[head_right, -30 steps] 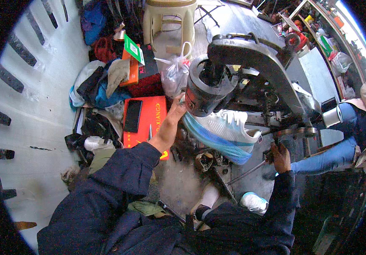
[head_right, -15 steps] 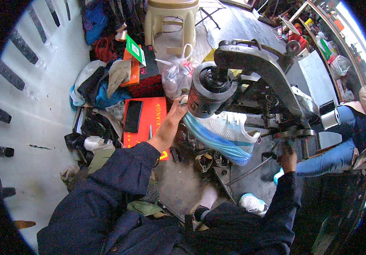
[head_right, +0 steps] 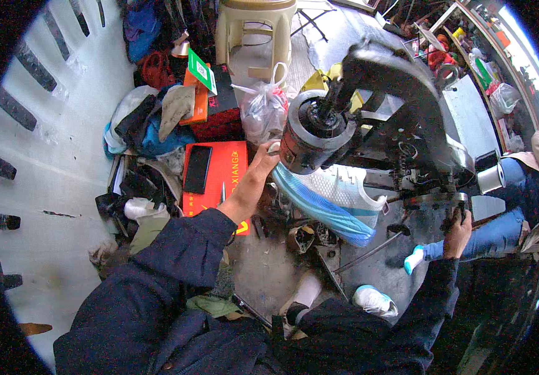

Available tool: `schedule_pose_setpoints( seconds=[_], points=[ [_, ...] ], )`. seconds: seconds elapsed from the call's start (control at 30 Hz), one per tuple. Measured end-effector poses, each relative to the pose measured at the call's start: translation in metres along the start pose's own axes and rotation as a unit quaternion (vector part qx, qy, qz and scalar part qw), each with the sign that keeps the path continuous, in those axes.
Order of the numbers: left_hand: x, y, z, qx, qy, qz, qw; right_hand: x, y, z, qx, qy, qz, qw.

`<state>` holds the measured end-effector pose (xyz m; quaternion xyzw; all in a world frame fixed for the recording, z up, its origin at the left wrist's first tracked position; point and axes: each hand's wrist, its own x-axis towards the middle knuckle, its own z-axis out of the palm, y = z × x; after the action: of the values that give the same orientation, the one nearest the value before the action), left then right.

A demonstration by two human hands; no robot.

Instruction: The person operates a manual sewing machine to stitch a white and blue sneaker. They guide the shoe under the needle, pull the thread, and adjust the shoe's position repeatedly to continue stitching along the sole.

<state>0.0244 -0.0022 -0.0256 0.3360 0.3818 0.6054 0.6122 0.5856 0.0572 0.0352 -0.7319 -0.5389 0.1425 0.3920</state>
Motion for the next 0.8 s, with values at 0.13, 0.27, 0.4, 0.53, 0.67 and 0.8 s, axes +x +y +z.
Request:
schedule_pose_setpoints(
  seconds=[0.13,0.27,0.4,0.53,0.67,0.8],
  points=[
    [0.001,0.001,0.000,0.010,0.004,0.008,1.000,0.000,0.061,0.039,-0.192,-0.006,-0.312,0.931],
    [0.001,0.002,0.001,0.018,0.012,0.009,1.000,-0.054,0.035,0.084,0.058,-0.223,0.095,0.969],
    [0.001,0.000,0.001,0.021,0.014,0.007,1.000,-0.088,-0.042,0.080,0.067,-0.274,0.034,0.959],
    [0.004,-0.001,-0.002,0.049,0.005,0.043,0.998,-0.092,-0.100,0.067,0.017,-0.249,0.053,0.967],
    [0.004,0.003,-0.001,0.090,0.039,0.031,0.995,-0.097,-0.111,0.061,0.095,-0.164,0.047,0.981],
    [0.005,0.011,0.011,0.151,0.062,0.187,0.969,-0.095,-0.080,0.074,0.031,-0.233,0.053,0.971]
  ],
)
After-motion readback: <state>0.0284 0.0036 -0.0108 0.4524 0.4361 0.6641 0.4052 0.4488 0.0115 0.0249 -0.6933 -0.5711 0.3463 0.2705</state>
